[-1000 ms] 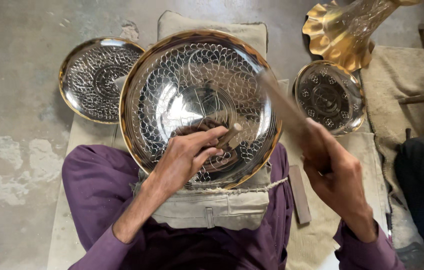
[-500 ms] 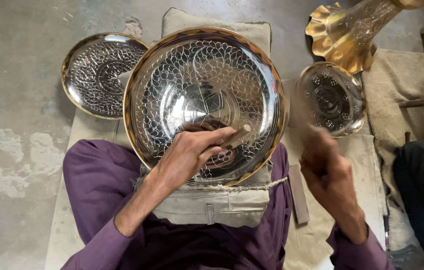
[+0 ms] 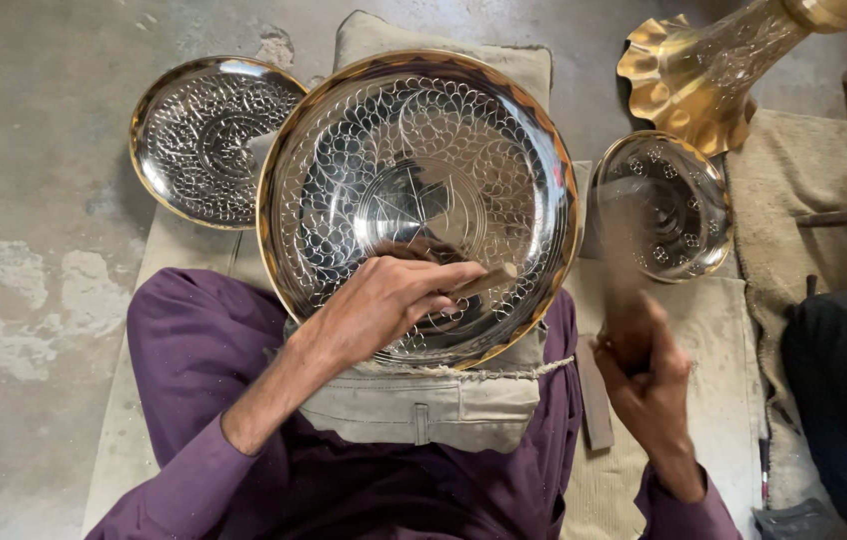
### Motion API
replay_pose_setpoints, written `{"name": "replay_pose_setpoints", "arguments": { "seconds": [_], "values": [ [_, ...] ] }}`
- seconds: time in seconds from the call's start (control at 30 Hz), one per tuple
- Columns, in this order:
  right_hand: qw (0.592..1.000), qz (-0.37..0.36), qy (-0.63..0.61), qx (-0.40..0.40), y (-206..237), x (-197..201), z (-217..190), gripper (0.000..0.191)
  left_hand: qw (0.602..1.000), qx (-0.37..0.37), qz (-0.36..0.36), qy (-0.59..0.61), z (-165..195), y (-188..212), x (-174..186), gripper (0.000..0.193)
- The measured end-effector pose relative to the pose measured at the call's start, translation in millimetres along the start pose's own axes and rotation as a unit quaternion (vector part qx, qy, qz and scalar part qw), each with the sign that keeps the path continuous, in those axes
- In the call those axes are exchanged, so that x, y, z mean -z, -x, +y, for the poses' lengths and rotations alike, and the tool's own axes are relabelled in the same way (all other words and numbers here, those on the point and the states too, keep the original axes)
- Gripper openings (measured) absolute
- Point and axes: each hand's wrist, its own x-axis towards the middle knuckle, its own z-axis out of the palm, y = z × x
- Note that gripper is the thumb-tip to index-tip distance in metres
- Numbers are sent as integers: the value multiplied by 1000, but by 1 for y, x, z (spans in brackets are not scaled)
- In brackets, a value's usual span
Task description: The person sits on the floor with a large engraved metal tray resting on a cushion on their lap. They hold a small punch against the patterned surface with one hand and strike it with a wooden mallet in the other hand, working around the tray to deepen the decorative design, occasionally repositioning the punch and rotating the tray.
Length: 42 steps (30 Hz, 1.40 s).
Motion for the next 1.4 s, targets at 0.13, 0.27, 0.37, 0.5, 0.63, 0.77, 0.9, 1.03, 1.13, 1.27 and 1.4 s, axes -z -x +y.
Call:
{"name": "replay_pose_setpoints", "arguments": {
  "seconds": [0.13,0.27,0.37,0.5,0.63,0.77,0.9,1.03,1.13,1.27,1.4],
  "values": [
    [996,32,67,39,9,0,1,70,1000,-8,8,17,-1,-1,1,54],
    [999,21,33,17,18,-3,4,64,999,-51,18,-3,-4,1,2,53],
    [991,19,130,37,26,-7,14,65,998,-51,0,-20,-6,-1,-2,51],
    [996,26,80,41,40,-26,34,67,997,-27,-67,-36,-5,-8,-3,50],
    [994,77,-15,-74,70,-39,45,68,990,-51,-104,-78,0,-14,3,49],
    [995,81,-48,19,83,-49,55,62,975,-62,-152,-146,6,-16,7,48],
    [991,122,-6,58,85,-56,60,54,974,-122,-133,-139,7,-17,6,49],
    [989,97,86,75,82,-53,59,54,974,-98,-116,-171,2,-6,5,52],
    [985,104,-108,-87,83,-45,49,34,990,-106,72,-66,-3,10,3,45],
    [928,80,-340,-132,85,-43,36,53,988,31,114,98,-13,17,-4,48],
    [875,-32,-452,-171,76,-56,42,31,988,33,116,101,-18,16,-11,45]
  ]
}}
